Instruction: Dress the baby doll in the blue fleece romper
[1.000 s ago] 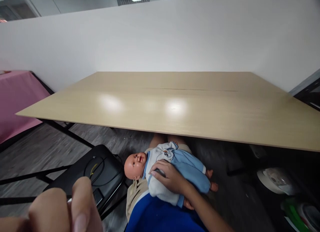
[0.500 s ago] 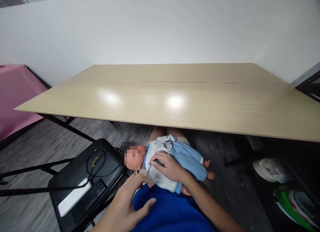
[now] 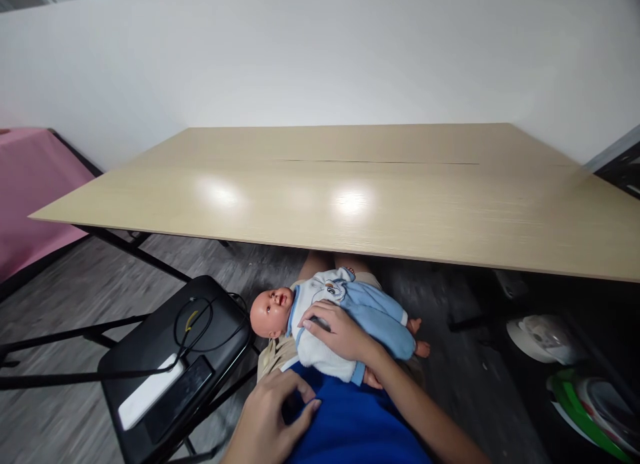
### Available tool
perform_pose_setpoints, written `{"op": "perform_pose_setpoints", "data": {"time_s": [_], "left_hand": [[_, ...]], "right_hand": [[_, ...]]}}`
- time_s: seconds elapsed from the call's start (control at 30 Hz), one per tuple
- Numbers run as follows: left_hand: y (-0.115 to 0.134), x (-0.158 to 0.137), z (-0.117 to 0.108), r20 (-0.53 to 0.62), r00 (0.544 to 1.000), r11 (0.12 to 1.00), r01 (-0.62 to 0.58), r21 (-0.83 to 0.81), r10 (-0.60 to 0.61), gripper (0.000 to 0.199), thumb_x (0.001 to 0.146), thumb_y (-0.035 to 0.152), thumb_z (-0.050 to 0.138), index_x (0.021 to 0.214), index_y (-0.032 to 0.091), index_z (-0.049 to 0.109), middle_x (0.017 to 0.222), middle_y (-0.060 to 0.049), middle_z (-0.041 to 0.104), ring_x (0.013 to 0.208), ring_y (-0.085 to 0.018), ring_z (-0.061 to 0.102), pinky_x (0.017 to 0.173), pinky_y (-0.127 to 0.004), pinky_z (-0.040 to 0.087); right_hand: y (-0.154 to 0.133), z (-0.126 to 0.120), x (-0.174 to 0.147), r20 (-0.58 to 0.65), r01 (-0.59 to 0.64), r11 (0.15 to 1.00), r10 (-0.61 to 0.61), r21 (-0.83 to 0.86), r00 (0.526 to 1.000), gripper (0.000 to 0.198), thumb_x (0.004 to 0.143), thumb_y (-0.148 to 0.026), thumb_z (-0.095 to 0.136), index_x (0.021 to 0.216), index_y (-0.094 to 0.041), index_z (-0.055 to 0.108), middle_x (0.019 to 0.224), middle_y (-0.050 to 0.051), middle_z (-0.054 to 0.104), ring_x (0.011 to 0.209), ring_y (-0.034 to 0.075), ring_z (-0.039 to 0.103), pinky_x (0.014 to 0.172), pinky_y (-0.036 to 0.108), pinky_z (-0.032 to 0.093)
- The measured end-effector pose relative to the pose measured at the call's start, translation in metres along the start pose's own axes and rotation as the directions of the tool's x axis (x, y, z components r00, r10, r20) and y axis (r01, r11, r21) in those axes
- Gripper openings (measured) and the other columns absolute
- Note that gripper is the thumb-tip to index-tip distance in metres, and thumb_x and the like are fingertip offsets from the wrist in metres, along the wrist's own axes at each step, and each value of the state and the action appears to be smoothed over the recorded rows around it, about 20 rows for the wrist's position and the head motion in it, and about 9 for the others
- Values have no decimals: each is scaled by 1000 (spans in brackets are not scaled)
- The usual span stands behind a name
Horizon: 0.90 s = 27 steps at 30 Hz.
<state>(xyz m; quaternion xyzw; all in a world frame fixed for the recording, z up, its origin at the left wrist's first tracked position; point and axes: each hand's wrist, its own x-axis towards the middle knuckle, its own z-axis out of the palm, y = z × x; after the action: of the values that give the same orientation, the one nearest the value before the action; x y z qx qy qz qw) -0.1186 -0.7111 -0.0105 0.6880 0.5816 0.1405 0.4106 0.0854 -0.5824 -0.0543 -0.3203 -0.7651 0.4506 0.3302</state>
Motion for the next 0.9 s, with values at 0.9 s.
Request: {"op": "perform_pose_setpoints", "data": {"time_s": [0.9], "left_hand": [[-225, -6, 7, -134, 724, 506, 325, -799, -677, 87, 55, 85, 91, 108, 16, 83, 104, -7, 77, 81, -20, 66, 87, -34, 58]], "right_hand": [[-1, 0, 0, 4, -13, 1000, 13, 6, 1000, 19, 115, -34, 61, 110, -26, 78, 109, 2, 78, 109, 22, 69, 103, 37, 49]]}}
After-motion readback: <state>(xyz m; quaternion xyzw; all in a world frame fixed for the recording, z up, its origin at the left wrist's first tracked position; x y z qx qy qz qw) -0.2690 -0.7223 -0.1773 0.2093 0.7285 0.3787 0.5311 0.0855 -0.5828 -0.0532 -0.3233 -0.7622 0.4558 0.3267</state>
